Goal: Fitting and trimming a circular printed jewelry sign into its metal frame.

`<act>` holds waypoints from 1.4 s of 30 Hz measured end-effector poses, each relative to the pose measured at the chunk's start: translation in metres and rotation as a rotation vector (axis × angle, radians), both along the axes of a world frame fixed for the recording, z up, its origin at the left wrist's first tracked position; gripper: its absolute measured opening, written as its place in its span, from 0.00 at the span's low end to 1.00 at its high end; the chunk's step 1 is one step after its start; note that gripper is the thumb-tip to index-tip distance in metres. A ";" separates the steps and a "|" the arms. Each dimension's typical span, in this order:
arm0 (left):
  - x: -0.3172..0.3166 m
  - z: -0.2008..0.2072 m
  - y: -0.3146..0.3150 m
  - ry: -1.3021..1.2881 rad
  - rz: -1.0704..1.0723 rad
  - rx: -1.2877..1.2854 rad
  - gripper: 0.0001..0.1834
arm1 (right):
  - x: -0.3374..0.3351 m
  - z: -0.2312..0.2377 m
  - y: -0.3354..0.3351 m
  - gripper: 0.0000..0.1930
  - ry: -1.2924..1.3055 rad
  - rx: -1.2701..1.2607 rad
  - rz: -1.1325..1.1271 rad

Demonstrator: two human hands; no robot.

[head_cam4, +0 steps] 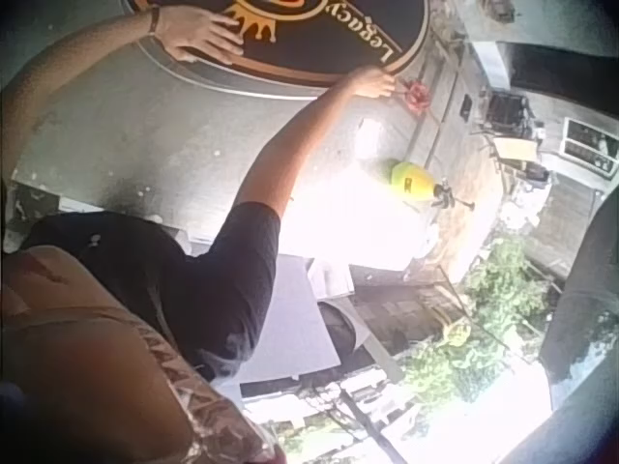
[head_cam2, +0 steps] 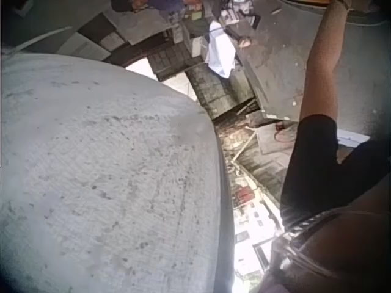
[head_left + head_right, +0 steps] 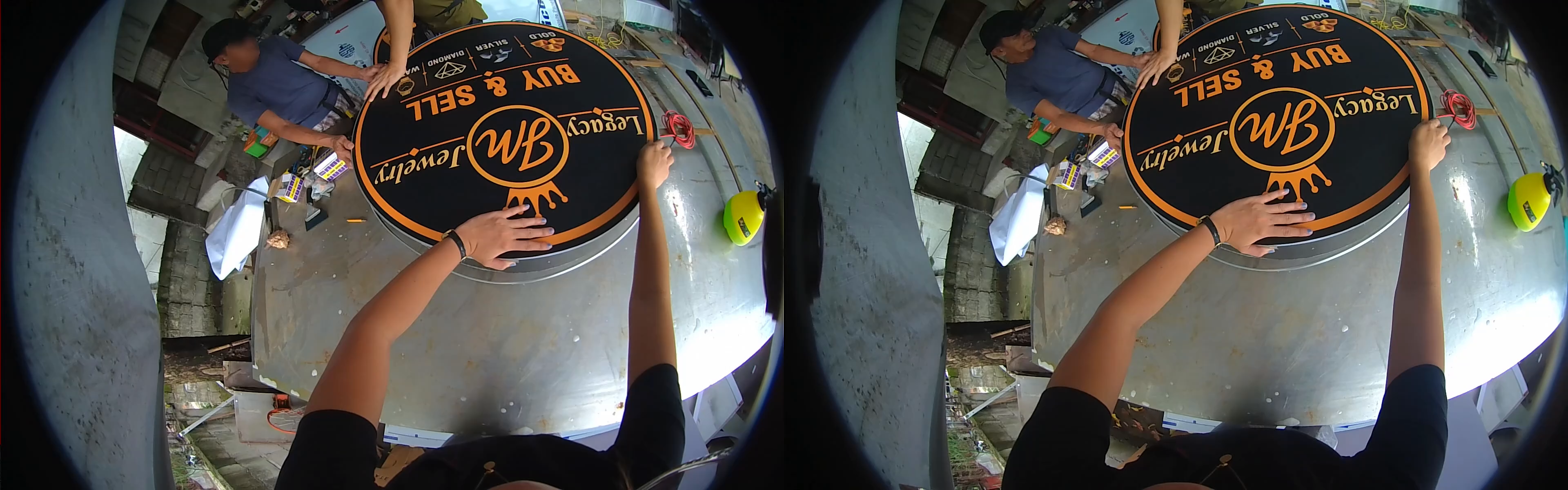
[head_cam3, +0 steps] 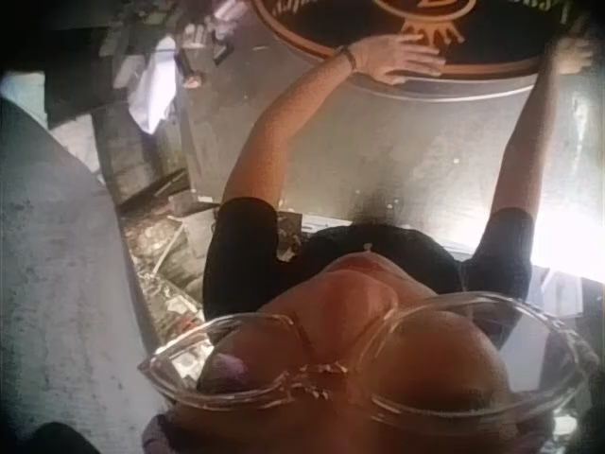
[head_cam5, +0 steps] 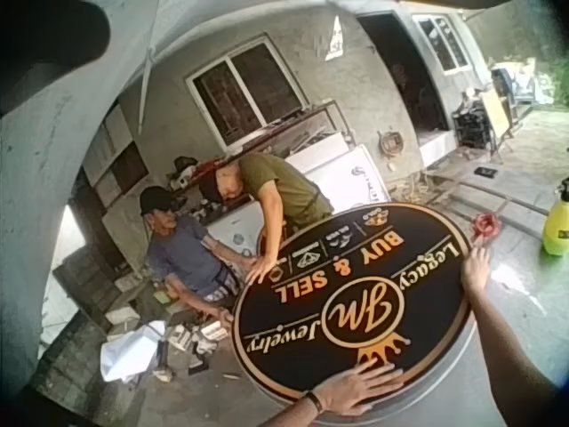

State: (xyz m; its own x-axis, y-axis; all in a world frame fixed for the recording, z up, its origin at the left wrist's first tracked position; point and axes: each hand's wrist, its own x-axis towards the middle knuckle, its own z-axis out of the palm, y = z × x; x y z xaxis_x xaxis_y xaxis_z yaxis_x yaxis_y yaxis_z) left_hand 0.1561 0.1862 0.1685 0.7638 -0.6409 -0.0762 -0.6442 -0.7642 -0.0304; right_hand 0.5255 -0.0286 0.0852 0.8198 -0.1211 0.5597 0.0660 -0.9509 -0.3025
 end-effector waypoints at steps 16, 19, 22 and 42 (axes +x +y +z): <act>0.001 -0.001 0.000 0.001 0.000 -0.014 0.43 | -0.001 0.002 -0.001 0.17 0.015 0.005 0.000; 0.001 0.000 0.000 0.004 -0.001 -0.022 0.43 | -0.003 0.003 -0.001 0.17 -0.007 0.007 0.001; 0.001 0.000 0.001 0.006 -0.002 -0.027 0.43 | -0.004 0.004 0.000 0.17 -0.004 0.017 0.007; 0.000 0.000 0.000 -0.007 -0.002 -0.017 0.42 | 0.001 0.000 -0.001 0.16 0.000 -0.002 0.000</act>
